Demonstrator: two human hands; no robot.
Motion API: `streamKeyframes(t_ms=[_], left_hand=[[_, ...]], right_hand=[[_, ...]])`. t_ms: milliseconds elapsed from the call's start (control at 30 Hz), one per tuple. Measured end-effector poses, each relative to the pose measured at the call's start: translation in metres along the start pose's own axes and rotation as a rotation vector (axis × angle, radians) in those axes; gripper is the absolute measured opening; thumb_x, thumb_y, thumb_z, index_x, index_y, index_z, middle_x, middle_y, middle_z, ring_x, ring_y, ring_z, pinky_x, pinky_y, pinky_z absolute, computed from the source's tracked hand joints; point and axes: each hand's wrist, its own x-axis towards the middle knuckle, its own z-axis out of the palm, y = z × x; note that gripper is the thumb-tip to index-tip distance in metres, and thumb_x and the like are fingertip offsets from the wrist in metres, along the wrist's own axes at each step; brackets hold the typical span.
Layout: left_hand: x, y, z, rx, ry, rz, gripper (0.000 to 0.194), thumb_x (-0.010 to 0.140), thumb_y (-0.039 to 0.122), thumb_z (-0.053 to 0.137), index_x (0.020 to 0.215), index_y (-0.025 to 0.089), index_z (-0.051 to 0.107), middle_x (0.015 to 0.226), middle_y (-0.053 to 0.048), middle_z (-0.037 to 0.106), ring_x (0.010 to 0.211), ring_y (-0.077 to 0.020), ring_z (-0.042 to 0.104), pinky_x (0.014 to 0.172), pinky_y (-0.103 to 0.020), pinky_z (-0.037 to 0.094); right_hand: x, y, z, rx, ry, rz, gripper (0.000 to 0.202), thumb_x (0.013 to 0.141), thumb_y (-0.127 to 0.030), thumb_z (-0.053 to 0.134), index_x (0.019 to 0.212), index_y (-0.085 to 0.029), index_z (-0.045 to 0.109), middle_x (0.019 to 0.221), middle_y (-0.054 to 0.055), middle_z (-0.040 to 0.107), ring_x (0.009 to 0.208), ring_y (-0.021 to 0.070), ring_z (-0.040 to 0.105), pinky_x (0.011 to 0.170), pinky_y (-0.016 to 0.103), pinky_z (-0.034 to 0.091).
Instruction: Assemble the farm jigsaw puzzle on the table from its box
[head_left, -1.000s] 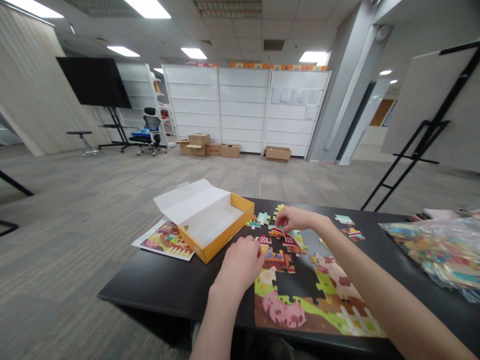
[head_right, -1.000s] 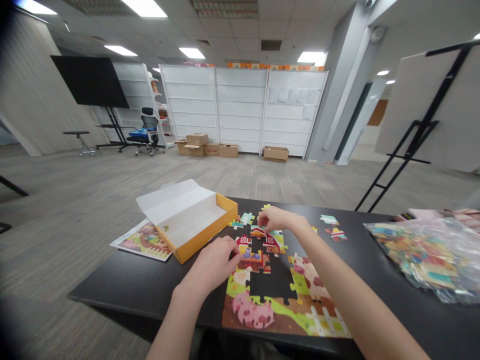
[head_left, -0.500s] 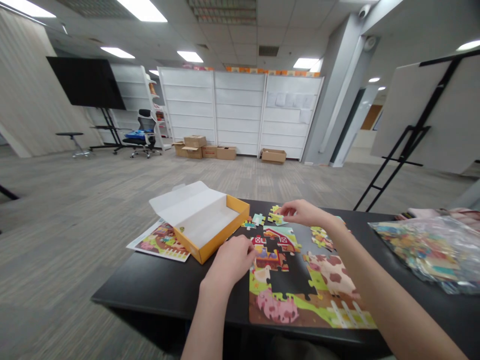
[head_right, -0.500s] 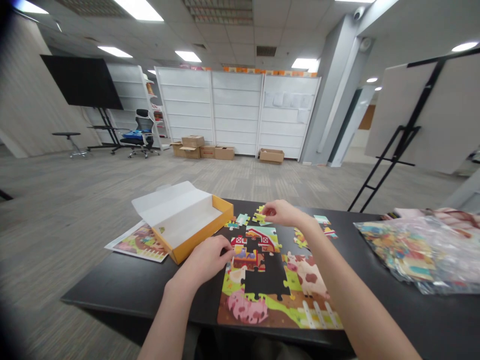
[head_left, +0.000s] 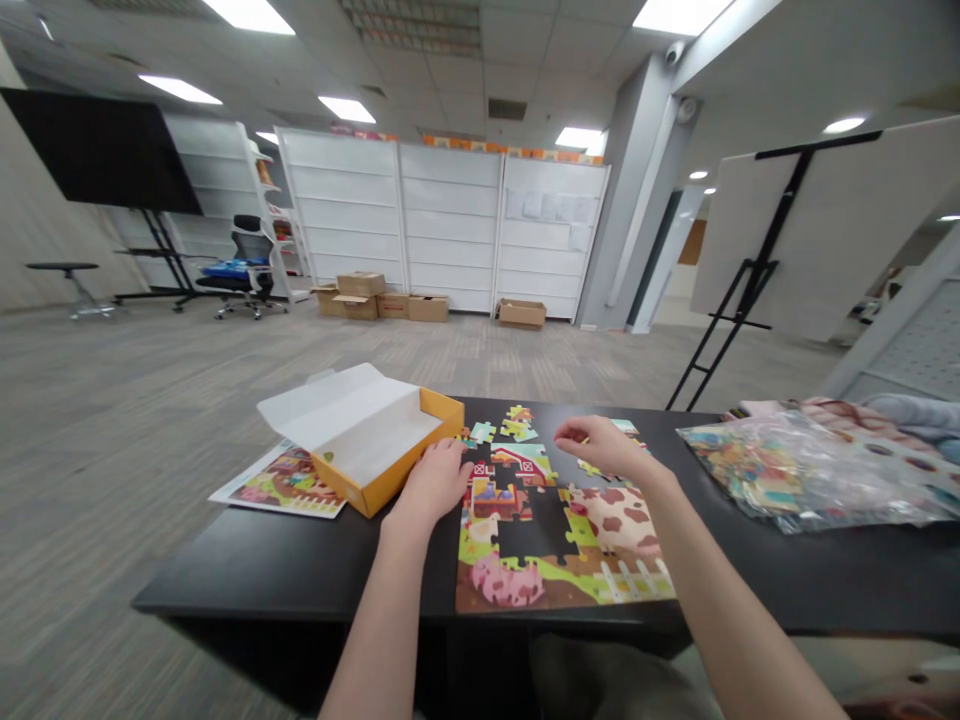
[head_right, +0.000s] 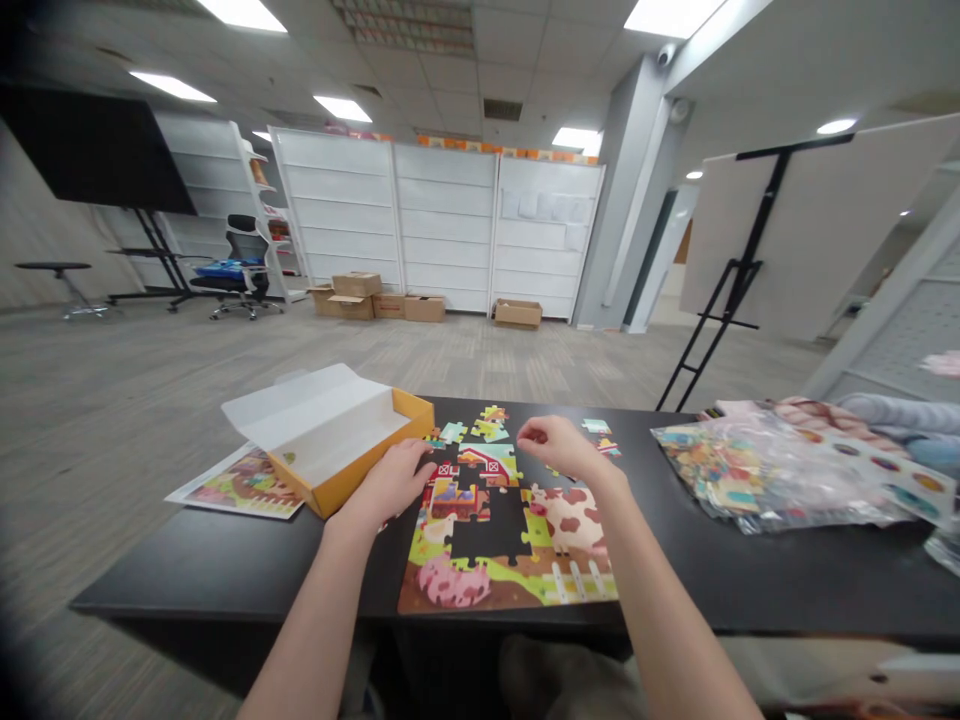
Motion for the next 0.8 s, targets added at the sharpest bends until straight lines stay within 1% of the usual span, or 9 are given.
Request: streamKeyframes(t_ms=[133,233,367,500,600,633,700,767,800], left_hand=[[0.010,-0.003,0.007,0.022,0.004,-0.010,0.040,0.097,0.026,0.048,0.133,0.009,0.055,0.135,-0.019,0.059,0.129,-0.0288,0.053,0.108,-0.039,0.040],[0.012,-0.003,0.011,0.046,0.001,-0.013,0.043,0.097,0.029,0.049,0.136,0.011,0.053,0.140,-0.019,0.057,0.131,-0.0296,0.053,0.108,-0.040,0.040],[0.011,0.001,0.014,0.086,-0.018,-0.022,0.043,0.097,0.031,0.050,0.136,0.014,0.054,0.142,-0.017,0.056,0.131,-0.0325,0.052,0.107,-0.045,0.041],[0.011,0.003,0.012,0.114,-0.014,-0.042,0.041,0.097,0.031,0.049,0.135,0.017,0.055,0.134,-0.016,0.061,0.124,-0.0340,0.056,0.102,-0.048,0.044],[0.011,0.003,0.010,0.135,-0.002,-0.058,0.038,0.098,0.025,0.046,0.133,0.018,0.058,0.127,-0.015,0.063,0.119,-0.0322,0.058,0.100,-0.045,0.045],[0.011,0.002,0.009,0.144,0.001,-0.064,0.038,0.097,0.023,0.045,0.132,0.017,0.058,0.127,-0.016,0.062,0.118,-0.0315,0.058,0.100,-0.044,0.045],[0.010,0.001,0.010,0.160,0.007,-0.076,0.040,0.097,0.019,0.044,0.135,0.018,0.056,0.135,-0.016,0.058,0.120,-0.0313,0.057,0.100,-0.043,0.045],[0.010,0.001,0.010,0.170,0.003,-0.081,0.042,0.097,0.018,0.043,0.137,0.019,0.055,0.143,-0.015,0.053,0.122,-0.0314,0.056,0.101,-0.043,0.046],[0.010,0.000,0.010,0.172,-0.003,-0.083,0.042,0.097,0.019,0.043,0.137,0.020,0.055,0.144,-0.014,0.053,0.122,-0.0314,0.056,0.101,-0.043,0.046]], right_hand=[[-0.004,-0.009,0.006,0.117,0.018,0.011,0.026,0.085,-0.040,0.058,0.087,-0.018,0.072,0.079,0.005,0.074,0.071,0.0174,0.064,0.066,0.028,0.049],[-0.009,-0.005,0.016,0.158,0.017,0.013,0.024,0.085,-0.038,0.059,0.085,-0.018,0.073,0.079,0.004,0.074,0.071,0.0172,0.064,0.068,0.029,0.050],[-0.017,0.006,0.025,0.196,0.027,0.050,0.023,0.084,-0.038,0.061,0.085,-0.019,0.073,0.079,0.005,0.075,0.071,0.0183,0.066,0.067,0.029,0.051],[-0.025,0.008,0.022,0.180,0.070,0.090,0.023,0.084,-0.038,0.061,0.085,-0.018,0.073,0.080,0.006,0.075,0.073,0.0198,0.067,0.068,0.031,0.052],[-0.029,0.003,0.020,0.153,0.066,0.114,0.022,0.084,-0.036,0.059,0.083,-0.019,0.072,0.079,0.006,0.075,0.070,0.0196,0.066,0.063,0.030,0.051],[-0.029,0.001,0.019,0.146,0.065,0.112,0.021,0.084,-0.035,0.059,0.083,-0.019,0.072,0.079,0.006,0.074,0.070,0.0195,0.066,0.063,0.029,0.050],[-0.030,-0.003,0.019,0.139,0.061,0.098,0.021,0.084,-0.035,0.057,0.083,-0.019,0.072,0.080,0.006,0.074,0.071,0.0194,0.066,0.063,0.029,0.050],[-0.030,-0.007,0.018,0.146,0.055,0.087,0.022,0.084,-0.035,0.056,0.085,-0.019,0.071,0.082,0.006,0.075,0.073,0.0194,0.066,0.066,0.030,0.050],[-0.031,-0.009,0.017,0.154,0.052,0.086,0.022,0.085,-0.035,0.056,0.085,-0.019,0.071,0.083,0.006,0.075,0.074,0.0194,0.066,0.067,0.030,0.050]])
